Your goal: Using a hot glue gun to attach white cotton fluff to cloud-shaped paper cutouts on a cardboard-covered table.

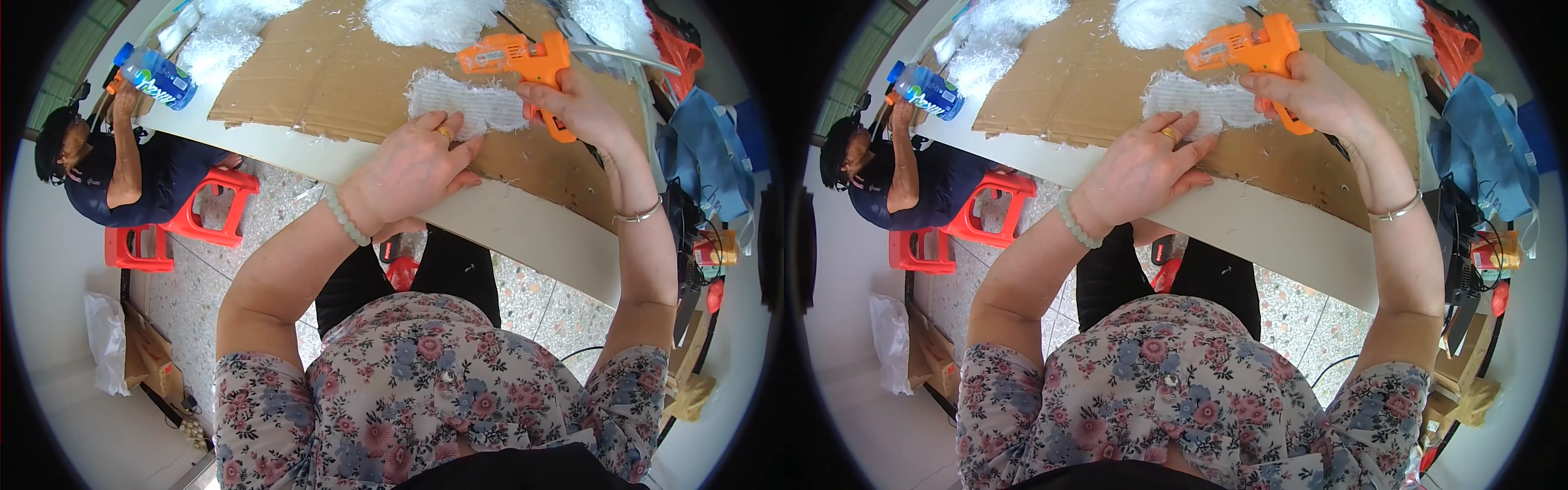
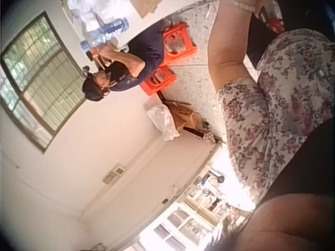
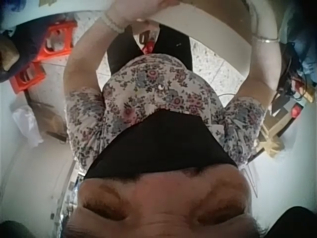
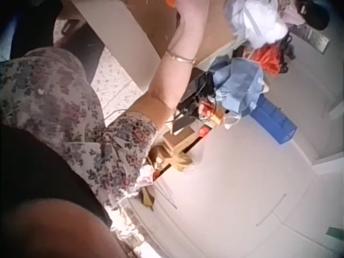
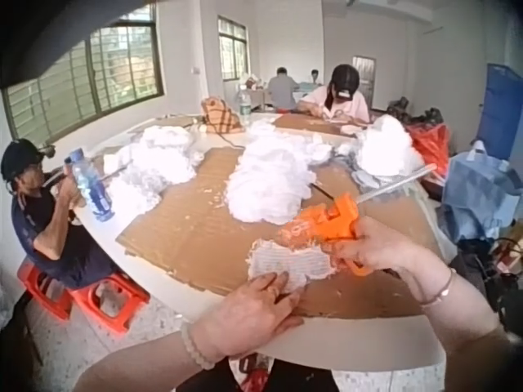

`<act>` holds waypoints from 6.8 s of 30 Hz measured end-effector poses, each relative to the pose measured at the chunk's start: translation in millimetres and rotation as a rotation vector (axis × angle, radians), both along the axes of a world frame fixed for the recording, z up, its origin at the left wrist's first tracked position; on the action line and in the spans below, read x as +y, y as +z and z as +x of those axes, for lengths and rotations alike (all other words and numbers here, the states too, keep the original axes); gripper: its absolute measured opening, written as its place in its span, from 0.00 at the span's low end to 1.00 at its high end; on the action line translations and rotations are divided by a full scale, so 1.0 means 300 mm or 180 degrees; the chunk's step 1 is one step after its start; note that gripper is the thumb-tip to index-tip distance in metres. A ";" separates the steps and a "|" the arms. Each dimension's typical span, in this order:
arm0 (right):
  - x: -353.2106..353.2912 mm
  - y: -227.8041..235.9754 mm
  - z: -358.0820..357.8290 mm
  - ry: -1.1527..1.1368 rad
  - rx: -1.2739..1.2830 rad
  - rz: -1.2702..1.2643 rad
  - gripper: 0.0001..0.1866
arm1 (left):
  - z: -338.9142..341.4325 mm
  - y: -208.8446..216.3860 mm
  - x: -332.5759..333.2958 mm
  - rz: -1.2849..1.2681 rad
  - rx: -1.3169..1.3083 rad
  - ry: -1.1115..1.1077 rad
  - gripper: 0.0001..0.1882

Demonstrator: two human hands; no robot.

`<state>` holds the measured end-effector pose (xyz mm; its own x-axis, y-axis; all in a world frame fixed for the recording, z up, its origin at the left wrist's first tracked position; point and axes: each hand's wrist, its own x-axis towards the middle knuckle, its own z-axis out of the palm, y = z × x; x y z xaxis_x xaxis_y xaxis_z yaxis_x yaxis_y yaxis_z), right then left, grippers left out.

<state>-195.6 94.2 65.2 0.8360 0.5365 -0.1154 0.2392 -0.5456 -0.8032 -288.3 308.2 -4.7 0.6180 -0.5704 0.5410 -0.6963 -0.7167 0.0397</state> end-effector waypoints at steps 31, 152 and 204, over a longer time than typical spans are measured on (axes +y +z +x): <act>0.071 -0.173 -0.109 -0.1019 0.0873 0.2896 0.14 | 0.272 0.122 0.123 -0.1662 0.1593 0.1246 0.11; 0.023 -0.181 -0.069 -0.1697 0.0820 0.2956 0.16 | 0.217 0.079 -0.094 -0.0186 0.0061 -0.0162 0.06; 0.030 -0.159 -0.028 -0.1093 0.0447 0.2536 0.17 | 0.145 0.052 -0.109 0.0198 -0.0124 0.0248 0.10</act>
<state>-204.0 103.2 17.6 0.9722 0.2227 0.0723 0.0352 0.1662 -0.9855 -244.7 275.6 11.1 0.6411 -0.5546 0.5305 -0.6384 -0.7690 -0.0325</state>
